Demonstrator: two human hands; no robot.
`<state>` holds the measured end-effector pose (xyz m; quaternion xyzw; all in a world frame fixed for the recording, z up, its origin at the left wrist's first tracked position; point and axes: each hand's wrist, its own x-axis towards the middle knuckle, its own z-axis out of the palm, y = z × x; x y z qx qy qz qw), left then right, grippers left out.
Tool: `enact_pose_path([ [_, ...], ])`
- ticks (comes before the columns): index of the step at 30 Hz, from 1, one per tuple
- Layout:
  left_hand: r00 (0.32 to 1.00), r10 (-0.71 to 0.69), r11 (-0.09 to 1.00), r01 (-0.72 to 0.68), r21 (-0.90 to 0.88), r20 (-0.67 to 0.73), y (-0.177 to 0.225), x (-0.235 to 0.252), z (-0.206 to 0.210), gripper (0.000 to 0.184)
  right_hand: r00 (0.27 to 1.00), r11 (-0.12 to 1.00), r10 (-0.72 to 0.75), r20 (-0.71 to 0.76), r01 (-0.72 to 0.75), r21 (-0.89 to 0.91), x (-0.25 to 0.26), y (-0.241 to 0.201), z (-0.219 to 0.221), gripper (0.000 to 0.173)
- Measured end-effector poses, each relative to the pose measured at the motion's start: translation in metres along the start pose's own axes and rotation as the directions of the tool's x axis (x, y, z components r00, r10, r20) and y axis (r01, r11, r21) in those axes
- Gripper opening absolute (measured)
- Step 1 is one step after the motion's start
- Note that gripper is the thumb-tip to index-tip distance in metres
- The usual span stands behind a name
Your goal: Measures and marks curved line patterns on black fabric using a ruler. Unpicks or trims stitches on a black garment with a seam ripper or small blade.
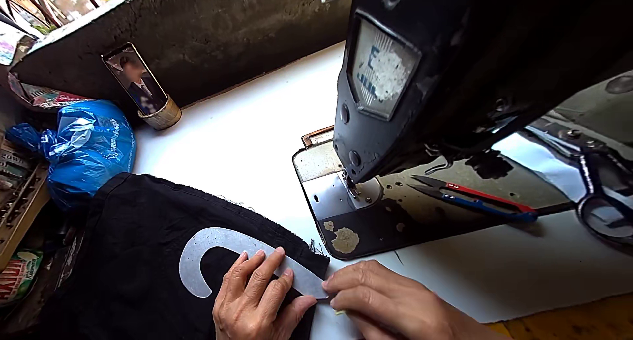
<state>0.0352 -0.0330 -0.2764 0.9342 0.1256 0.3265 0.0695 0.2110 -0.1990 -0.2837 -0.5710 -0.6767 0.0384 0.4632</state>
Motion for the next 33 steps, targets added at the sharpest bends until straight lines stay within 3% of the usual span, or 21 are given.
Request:
enact_pose_path([
  [7,0.999,0.02,0.998,-0.018,0.057,-0.037,0.001,0.002,0.004,0.04,0.993,0.989,-0.032,-0.11,0.016,-0.146,0.044,-0.004,-0.011,0.018],
  [11,0.998,0.029,0.997,-0.025,0.074,-0.061,0.002,0.003,0.007,0.041,0.994,0.986,0.048,-0.097,-0.063,-0.156,0.062,0.001,0.0,0.017],
  [18,0.996,0.043,0.994,-0.034,0.102,-0.082,0.003,0.004,0.01,0.042,0.976,0.955,0.217,0.031,-0.206,-0.213,0.067,0.008,0.009,0.015],
  [25,0.994,0.041,0.993,-0.03,0.112,-0.098,0.005,0.004,0.011,0.04,0.968,0.945,0.214,0.13,-0.171,-0.28,0.074,0.008,0.009,0.012],
  [33,0.996,0.042,0.993,-0.033,0.112,-0.084,0.005,0.004,0.01,0.04,0.937,0.93,0.293,0.191,-0.234,-0.282,0.077,0.007,0.005,0.011],
])
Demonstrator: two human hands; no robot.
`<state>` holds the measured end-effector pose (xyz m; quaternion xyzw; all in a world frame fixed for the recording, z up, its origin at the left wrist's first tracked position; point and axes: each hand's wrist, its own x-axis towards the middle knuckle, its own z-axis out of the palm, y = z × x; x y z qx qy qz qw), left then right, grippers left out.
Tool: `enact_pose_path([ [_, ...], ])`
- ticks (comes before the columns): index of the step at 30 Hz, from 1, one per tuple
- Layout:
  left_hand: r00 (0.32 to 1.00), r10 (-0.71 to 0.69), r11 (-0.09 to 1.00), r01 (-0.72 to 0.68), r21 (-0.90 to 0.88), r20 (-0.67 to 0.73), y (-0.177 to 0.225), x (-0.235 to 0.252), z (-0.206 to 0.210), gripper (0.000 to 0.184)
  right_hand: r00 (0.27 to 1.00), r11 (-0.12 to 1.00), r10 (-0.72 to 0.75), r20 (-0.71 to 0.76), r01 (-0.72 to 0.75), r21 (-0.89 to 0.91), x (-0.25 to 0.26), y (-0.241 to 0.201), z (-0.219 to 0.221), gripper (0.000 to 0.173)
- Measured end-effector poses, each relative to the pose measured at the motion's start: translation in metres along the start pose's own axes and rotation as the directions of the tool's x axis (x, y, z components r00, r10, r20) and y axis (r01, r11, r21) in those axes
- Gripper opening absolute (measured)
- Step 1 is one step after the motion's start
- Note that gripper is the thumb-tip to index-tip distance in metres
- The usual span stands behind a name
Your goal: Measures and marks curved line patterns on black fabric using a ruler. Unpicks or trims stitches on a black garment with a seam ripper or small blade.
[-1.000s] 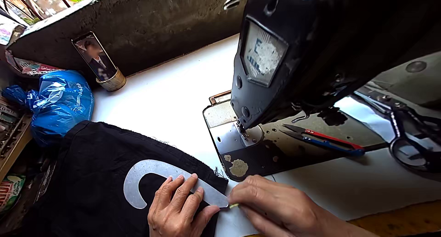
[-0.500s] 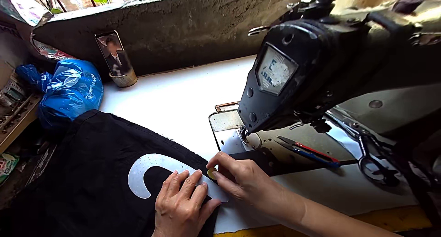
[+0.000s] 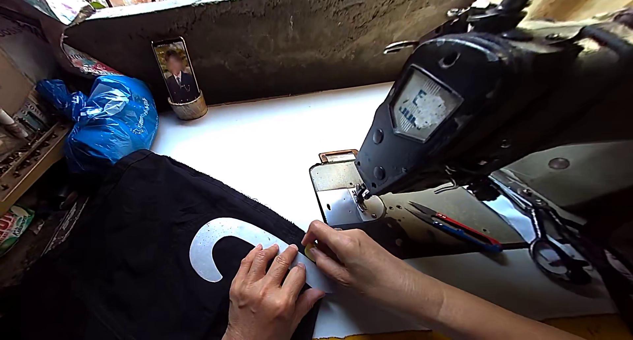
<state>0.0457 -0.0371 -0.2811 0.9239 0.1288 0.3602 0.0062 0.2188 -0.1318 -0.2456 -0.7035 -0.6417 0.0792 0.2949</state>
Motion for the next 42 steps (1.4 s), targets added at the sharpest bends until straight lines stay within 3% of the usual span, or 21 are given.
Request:
enact_pose_path([
  [13,1.0,-0.002,1.0,0.002,-0.003,0.023,-0.001,0.0,-0.002,0.041,0.994,0.998,-0.004,0.114,0.011,-0.057,0.002,-0.008,-0.008,0.005],
  [23,0.999,0.002,1.0,-0.003,0.003,0.034,-0.002,0.001,-0.003,0.041,0.99,0.987,-0.126,-0.066,0.118,-0.112,-0.024,0.001,0.003,0.008],
  [39,0.998,0.003,1.0,-0.002,-0.016,0.06,-0.004,0.0,-0.006,0.041,0.971,0.967,-0.187,-0.151,0.155,-0.203,-0.045,-0.002,0.009,0.011],
  [42,0.998,0.013,0.999,-0.01,-0.038,0.064,-0.006,0.0,-0.006,0.04,0.977,0.983,-0.161,-0.138,0.146,-0.111,-0.046,0.003,0.002,0.012],
])
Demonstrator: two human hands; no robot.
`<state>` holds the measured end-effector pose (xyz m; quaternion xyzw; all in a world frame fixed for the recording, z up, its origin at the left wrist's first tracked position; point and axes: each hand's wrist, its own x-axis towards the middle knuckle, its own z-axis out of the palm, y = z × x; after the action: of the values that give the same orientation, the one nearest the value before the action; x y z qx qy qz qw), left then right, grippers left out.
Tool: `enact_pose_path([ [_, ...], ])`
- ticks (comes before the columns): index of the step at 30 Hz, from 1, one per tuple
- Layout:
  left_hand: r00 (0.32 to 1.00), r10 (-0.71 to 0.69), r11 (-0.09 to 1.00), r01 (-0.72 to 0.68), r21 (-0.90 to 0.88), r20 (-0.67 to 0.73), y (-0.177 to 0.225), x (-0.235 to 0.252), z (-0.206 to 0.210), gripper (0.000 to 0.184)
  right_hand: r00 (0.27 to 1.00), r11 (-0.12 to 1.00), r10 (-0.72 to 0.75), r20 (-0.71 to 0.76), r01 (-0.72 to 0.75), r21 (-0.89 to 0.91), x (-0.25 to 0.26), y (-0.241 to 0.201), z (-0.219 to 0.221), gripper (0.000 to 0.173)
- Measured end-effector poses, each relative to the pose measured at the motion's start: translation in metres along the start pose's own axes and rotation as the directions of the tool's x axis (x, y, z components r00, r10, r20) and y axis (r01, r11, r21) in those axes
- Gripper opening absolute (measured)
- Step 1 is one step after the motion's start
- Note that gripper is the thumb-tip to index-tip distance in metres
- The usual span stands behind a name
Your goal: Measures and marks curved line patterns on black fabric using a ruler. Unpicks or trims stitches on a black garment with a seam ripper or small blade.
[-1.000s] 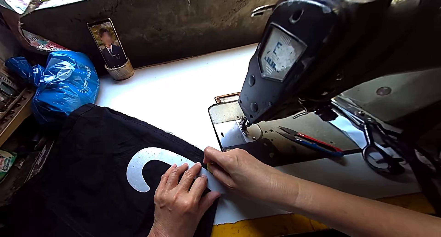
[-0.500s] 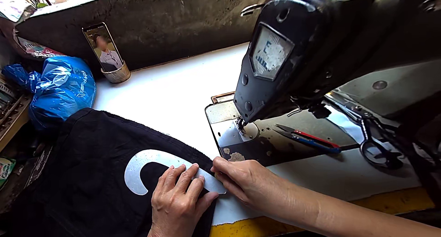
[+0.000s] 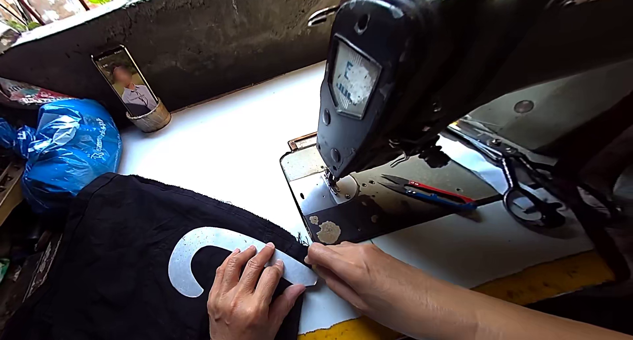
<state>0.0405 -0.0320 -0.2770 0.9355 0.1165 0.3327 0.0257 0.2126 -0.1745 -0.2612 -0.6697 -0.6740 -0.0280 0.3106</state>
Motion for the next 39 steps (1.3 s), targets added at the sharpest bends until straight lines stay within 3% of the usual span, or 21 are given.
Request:
enact_pose_path([
  [3,0.999,-0.018,0.997,0.02,-0.075,0.026,-0.003,-0.001,-0.002,0.039,0.996,0.994,0.078,-0.032,-0.075,0.084,-0.001,0.014,-0.016,0.015],
  [9,0.995,-0.067,0.985,0.079,-0.154,0.078,-0.001,0.0,-0.01,0.043,0.959,0.965,0.256,-0.125,-0.261,-0.03,-0.01,0.048,-0.065,0.018],
  [15,0.987,-0.159,0.963,0.163,-0.213,0.034,0.001,0.001,-0.008,0.027,0.818,0.832,0.545,-0.185,-0.555,-0.008,-0.004,0.087,-0.101,0.015],
  [19,0.971,-0.236,0.926,0.218,-0.308,-0.024,0.001,0.004,-0.008,0.022,0.727,0.762,0.626,-0.282,-0.648,0.024,-0.002,0.114,-0.103,0.02],
  [24,0.905,-0.421,0.729,0.374,-0.574,0.056,-0.006,0.006,-0.011,0.021,0.732,0.762,0.618,-0.287,-0.648,-0.012,-0.004,0.129,-0.098,0.026],
  [27,0.896,-0.433,0.673,0.393,-0.627,0.097,-0.011,0.006,-0.011,0.021,0.748,0.774,0.596,-0.291,-0.632,-0.041,-0.008,0.136,-0.096,0.028],
  [32,0.936,-0.309,0.705,0.344,-0.621,0.167,-0.021,0.004,-0.015,0.021,0.785,0.792,0.553,-0.279,-0.6,-0.117,-0.013,0.141,-0.097,0.029],
  [39,0.985,-0.14,0.846,0.174,-0.503,0.106,-0.017,-0.008,-0.017,0.018,0.816,0.827,0.459,-0.351,-0.537,-0.168,-0.022,0.155,-0.085,0.032],
])
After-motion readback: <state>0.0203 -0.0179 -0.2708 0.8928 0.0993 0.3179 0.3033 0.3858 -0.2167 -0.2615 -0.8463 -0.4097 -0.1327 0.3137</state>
